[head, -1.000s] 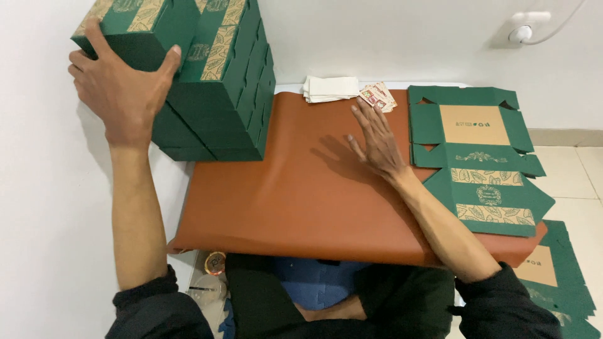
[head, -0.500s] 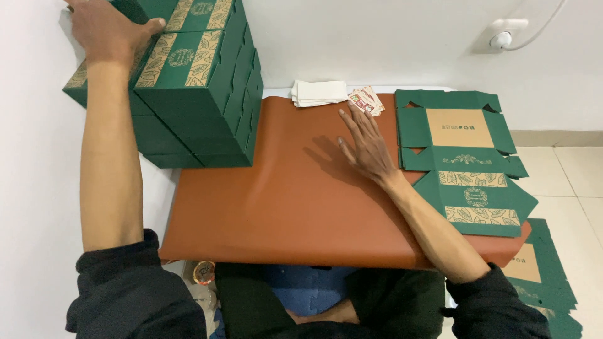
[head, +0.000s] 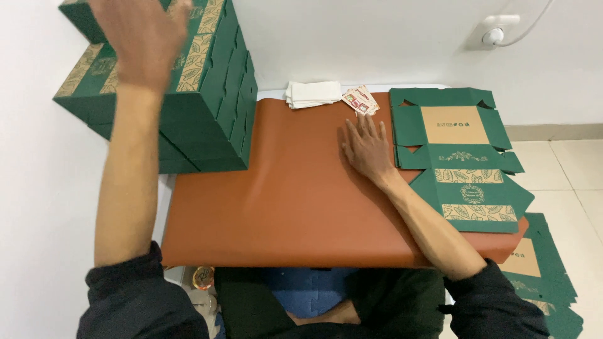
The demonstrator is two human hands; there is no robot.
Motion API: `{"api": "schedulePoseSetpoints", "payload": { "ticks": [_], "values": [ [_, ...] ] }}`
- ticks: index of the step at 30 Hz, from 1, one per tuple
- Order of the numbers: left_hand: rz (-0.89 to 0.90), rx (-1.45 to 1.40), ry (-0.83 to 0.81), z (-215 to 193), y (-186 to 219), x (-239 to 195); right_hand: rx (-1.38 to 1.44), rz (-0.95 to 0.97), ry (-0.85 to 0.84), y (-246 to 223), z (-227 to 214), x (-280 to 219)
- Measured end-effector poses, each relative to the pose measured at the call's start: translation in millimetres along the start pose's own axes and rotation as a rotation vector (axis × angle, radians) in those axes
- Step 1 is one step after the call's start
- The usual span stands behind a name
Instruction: Folding and assembling cardboard boxes from flat templates by hand.
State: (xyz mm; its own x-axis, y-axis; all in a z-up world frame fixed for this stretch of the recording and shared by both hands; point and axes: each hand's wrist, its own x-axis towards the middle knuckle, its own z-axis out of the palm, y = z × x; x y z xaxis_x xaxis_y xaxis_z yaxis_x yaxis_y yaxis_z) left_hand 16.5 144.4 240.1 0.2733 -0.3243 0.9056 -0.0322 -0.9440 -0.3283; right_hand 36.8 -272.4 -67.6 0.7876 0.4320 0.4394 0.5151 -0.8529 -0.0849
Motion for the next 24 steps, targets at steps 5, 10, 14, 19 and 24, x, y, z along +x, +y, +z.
{"api": "schedulePoseSetpoints", "payload": {
  "ticks": [5,10,14,19,24],
  "values": [
    [0.052,-0.486,-0.373,-74,155,3,-0.356,0.149,0.248,22,30,-11],
    [-0.048,-0.701,-0.678,14,235,-108,-0.416,0.376,0.091,53,52,-16],
    [-0.226,-0.696,-0.785,73,255,-183,-0.320,0.631,-0.179,48,0,0],
    [-0.165,-0.689,-0.845,86,248,-205,-0.391,0.626,-0.134,99,21,-2],
    [-0.185,-0.749,-0.865,67,238,-189,-0.541,0.575,0.015,94,1,-4]
  ]
}}
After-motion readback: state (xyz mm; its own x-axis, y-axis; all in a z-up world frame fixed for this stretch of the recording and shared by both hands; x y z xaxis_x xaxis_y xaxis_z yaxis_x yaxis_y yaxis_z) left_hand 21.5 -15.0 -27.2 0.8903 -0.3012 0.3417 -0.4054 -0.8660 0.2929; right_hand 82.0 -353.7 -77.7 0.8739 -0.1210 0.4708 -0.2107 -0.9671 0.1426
